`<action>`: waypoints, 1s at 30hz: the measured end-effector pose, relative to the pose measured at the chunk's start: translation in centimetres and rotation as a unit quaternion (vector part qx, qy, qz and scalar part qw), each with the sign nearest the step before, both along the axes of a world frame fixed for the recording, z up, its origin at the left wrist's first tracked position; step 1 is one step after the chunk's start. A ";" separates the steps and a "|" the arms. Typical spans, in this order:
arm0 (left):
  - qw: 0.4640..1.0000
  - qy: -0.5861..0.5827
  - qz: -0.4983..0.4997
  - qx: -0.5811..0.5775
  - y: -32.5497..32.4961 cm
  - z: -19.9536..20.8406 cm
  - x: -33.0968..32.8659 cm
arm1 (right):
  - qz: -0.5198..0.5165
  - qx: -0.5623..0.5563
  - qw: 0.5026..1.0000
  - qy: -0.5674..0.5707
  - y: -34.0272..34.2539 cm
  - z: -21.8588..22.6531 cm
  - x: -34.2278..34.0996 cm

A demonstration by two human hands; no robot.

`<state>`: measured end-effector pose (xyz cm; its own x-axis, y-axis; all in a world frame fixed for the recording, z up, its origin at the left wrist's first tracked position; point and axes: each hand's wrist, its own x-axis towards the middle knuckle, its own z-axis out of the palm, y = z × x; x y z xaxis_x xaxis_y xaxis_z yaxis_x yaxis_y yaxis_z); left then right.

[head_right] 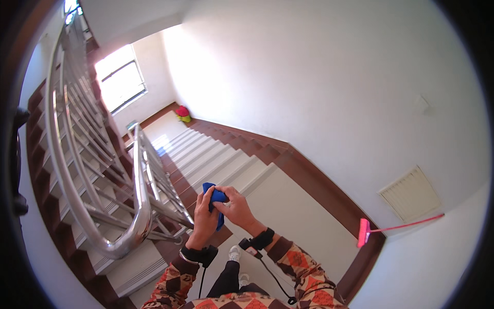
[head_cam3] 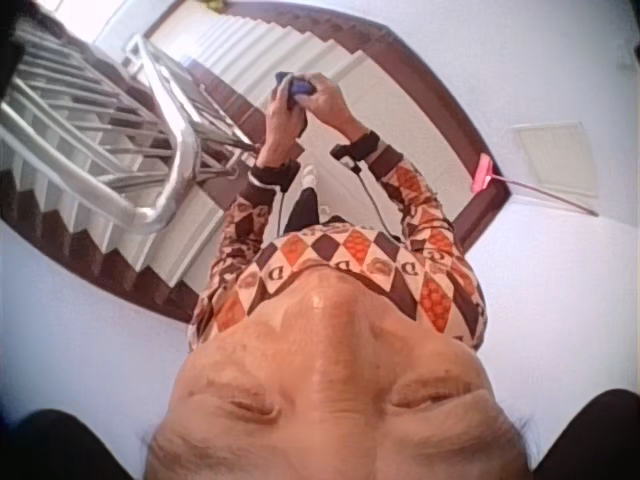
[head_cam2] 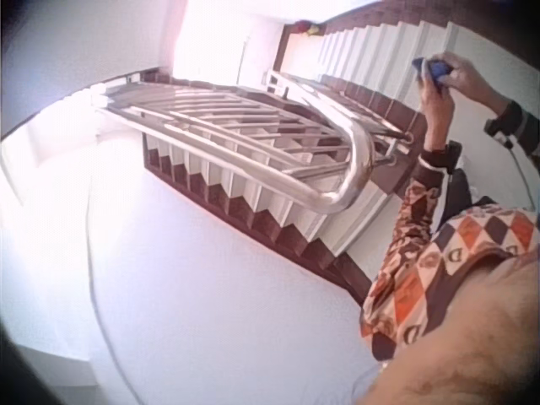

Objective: The person wipes a metal stair railing with a blue cloth while ascending the stairs, then wipes a section of the white wall. The person uses a cloth to clean the surfaces.

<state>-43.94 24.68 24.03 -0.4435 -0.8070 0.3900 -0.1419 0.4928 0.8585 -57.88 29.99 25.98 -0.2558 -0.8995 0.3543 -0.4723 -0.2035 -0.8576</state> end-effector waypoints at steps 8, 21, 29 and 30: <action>0.985 0.029 -0.149 0.078 -5.4 1.9 -10.0 | -0.105 0.025 0.989 0.104 -1.1 5.6 -11.5; 0.961 -0.010 -0.266 -0.077 -21.5 16.6 -37.0 | -0.254 0.026 0.966 0.036 -8.7 17.4 -34.3; 0.958 -0.021 -0.263 -0.112 -29.4 25.5 -59.3 | -0.334 0.103 0.925 0.150 -15.5 25.1 -56.2; 0.957 -0.020 -0.267 -0.109 -28.9 25.3 -62.5 | -0.340 0.101 0.923 0.149 -15.1 24.7 -59.4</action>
